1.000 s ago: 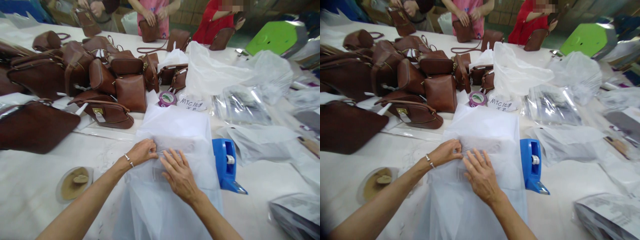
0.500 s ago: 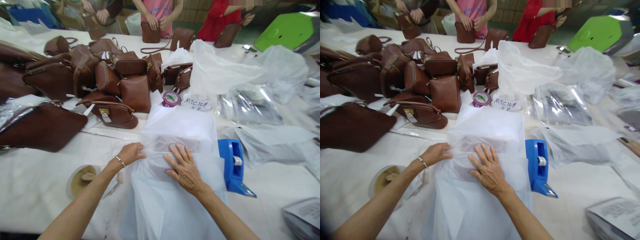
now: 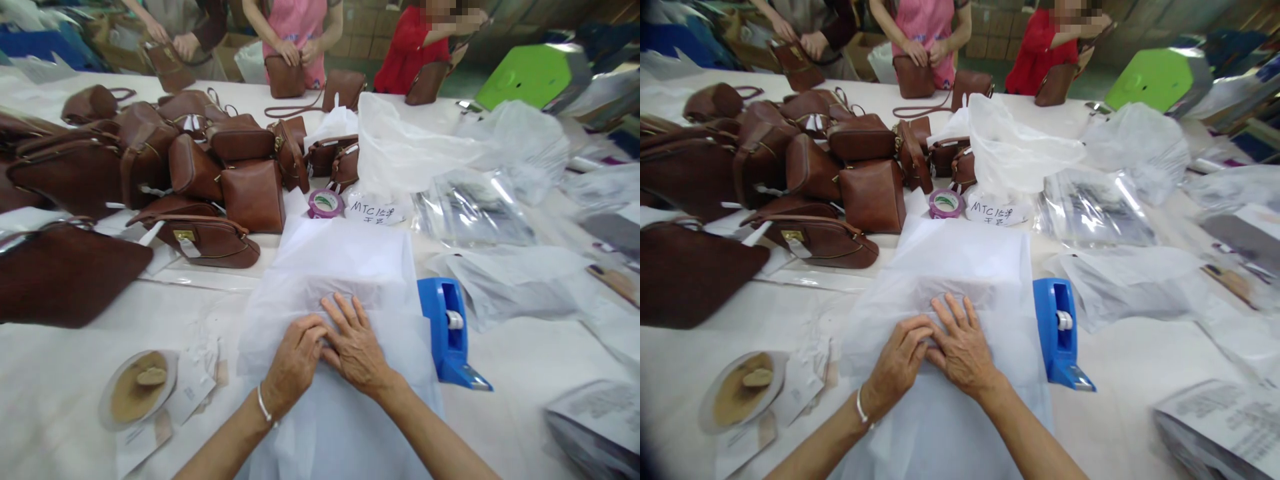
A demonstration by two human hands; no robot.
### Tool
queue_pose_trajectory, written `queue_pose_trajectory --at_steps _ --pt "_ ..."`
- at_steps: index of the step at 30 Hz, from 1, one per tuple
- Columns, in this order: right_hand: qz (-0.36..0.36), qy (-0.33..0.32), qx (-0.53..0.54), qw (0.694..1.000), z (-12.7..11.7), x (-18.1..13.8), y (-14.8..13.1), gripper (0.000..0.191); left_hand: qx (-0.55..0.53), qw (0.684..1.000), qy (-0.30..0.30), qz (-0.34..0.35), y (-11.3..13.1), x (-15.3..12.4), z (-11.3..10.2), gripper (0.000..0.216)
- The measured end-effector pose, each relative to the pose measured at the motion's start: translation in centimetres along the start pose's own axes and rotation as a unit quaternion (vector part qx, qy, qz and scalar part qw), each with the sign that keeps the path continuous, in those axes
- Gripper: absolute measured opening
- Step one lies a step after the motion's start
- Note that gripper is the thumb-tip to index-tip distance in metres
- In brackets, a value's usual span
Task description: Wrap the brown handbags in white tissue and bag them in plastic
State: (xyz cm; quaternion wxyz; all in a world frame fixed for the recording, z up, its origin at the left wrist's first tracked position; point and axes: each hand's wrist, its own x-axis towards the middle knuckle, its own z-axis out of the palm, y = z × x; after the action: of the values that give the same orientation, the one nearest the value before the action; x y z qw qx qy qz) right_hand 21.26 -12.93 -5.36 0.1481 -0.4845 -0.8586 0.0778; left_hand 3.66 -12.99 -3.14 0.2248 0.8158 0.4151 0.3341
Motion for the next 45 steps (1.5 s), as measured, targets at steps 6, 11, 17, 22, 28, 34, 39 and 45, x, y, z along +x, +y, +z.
queue_pose_trajectory --at_steps 6,11,17,22,28,34,39,45 --pt "0.015 0.036 0.103 0.994 -0.5 -0.3 0.4 0.061 0.018 0.999 -0.031 0.034 -3.8 -0.5 0.9 0.051" --pt "0.099 0.1 0.065 0.988 -0.4 -0.7 1.1 0.056 0.151 0.981 -0.094 0.076 -3.3 -0.6 1.4 0.059" --pt "0.304 0.167 0.135 0.928 1.7 -2.9 4.2 0.062 0.225 0.965 -0.12 0.067 -2.9 -0.5 1.8 0.071" --pt "0.365 0.221 0.188 0.885 3.4 -4.1 6.7 0.05 0.241 0.963 -0.109 0.06 -2.7 -0.3 1.9 0.069" --pt "0.297 0.279 0.112 0.906 -1.5 -7.9 3.2 0.038 0.243 0.964 -0.08 0.071 -3.0 -0.4 2.1 0.063" --pt "0.559 0.361 0.19 0.722 -8.6 -14.5 3.0 0.047 0.241 0.965 -0.051 0.09 -3.3 -0.3 2.3 0.056" --pt "0.603 0.29 0.319 0.671 -9.6 -15.1 7.7 0.053 0.252 0.962 -0.037 0.098 -3.5 -0.2 2.3 0.051" --pt "0.609 0.242 0.396 0.643 -9.4 -14.5 8.8 0.045 0.244 0.964 -0.037 0.096 -3.5 -0.2 2.3 0.05"
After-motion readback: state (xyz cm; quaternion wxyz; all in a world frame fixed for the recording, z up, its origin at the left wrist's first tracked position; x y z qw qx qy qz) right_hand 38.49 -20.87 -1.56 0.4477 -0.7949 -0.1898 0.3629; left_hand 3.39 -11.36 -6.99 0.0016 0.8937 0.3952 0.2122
